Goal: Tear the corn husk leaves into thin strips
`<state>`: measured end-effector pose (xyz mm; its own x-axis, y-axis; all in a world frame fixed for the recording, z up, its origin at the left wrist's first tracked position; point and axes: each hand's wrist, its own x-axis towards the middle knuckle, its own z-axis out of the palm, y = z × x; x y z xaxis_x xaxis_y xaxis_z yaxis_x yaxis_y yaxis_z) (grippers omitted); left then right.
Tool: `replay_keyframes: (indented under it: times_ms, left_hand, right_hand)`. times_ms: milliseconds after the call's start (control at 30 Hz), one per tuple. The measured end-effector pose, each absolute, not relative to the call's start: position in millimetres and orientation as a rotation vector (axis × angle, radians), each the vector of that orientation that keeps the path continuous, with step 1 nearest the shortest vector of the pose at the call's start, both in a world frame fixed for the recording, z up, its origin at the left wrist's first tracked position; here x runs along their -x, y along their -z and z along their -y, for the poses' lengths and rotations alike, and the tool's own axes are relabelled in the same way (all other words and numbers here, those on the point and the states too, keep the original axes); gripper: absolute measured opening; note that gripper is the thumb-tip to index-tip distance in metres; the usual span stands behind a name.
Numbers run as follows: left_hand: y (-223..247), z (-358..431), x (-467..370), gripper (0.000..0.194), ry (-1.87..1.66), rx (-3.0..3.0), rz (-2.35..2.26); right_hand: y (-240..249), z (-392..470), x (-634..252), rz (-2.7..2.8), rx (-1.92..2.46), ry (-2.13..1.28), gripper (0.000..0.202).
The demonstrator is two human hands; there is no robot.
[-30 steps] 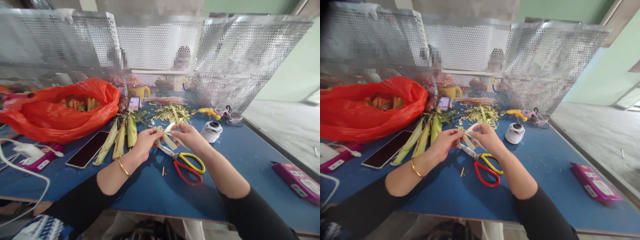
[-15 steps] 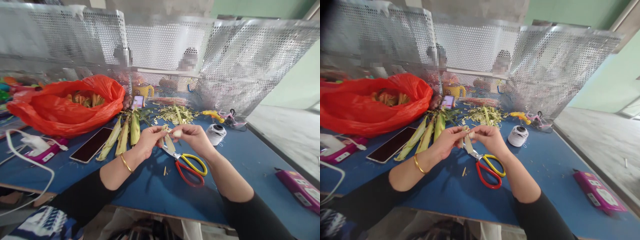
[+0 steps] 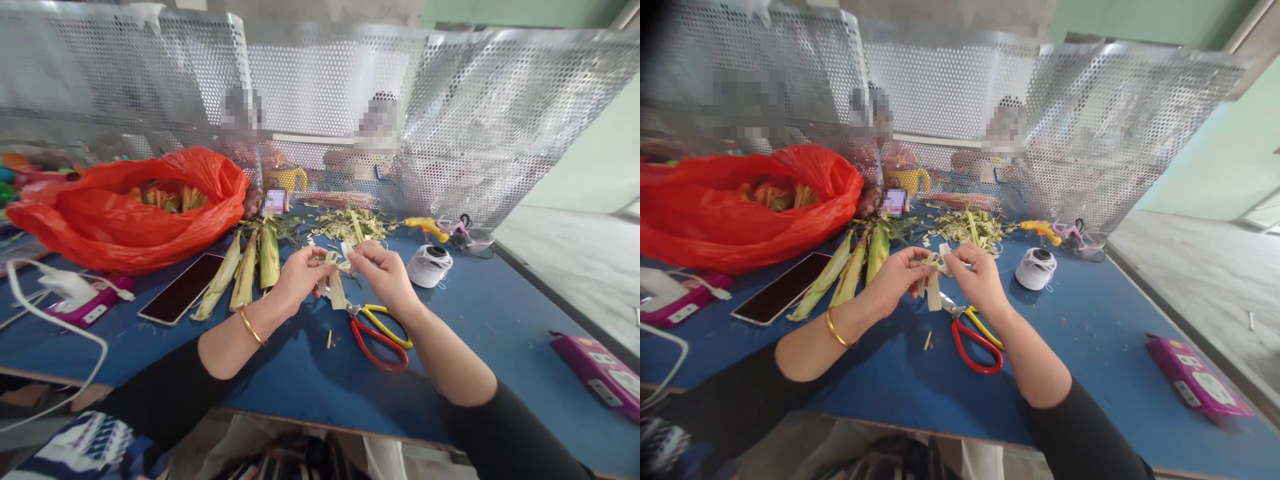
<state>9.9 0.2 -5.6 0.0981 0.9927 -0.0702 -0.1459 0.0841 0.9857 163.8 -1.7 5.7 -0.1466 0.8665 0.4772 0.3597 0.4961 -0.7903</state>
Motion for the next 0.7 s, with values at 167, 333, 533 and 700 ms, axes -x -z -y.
replay_keyframes:
  times_ms: [167, 333, 533, 700]
  left_hand:
    - [3.7, 0.1, -9.2, 0.016, -1.152, -1.111, -1.087]
    - [5.4, 0.4, -9.2, 0.017, -1.135, -1.14, -1.088]
    - [5.0, -0.1, -9.6, 0.021, -1.114, -1.163, -1.102]
    - [4.4, 0.8, -10.0, 0.019, -1.09, -1.212, -1.131]
  right_hand:
    - [-4.4, 2.3, -166.4, 1.926, 1.143, -0.473, 0.025]
    - [-3.0, 2.5, -166.9, 2.015, 1.21, -0.432, 0.022]
    - [-4.5, 2.2, -168.1, 2.146, 1.141, -0.297, 0.024]
    - [-4.5, 2.0, -169.0, 2.216, 1.088, -0.234, 0.025]
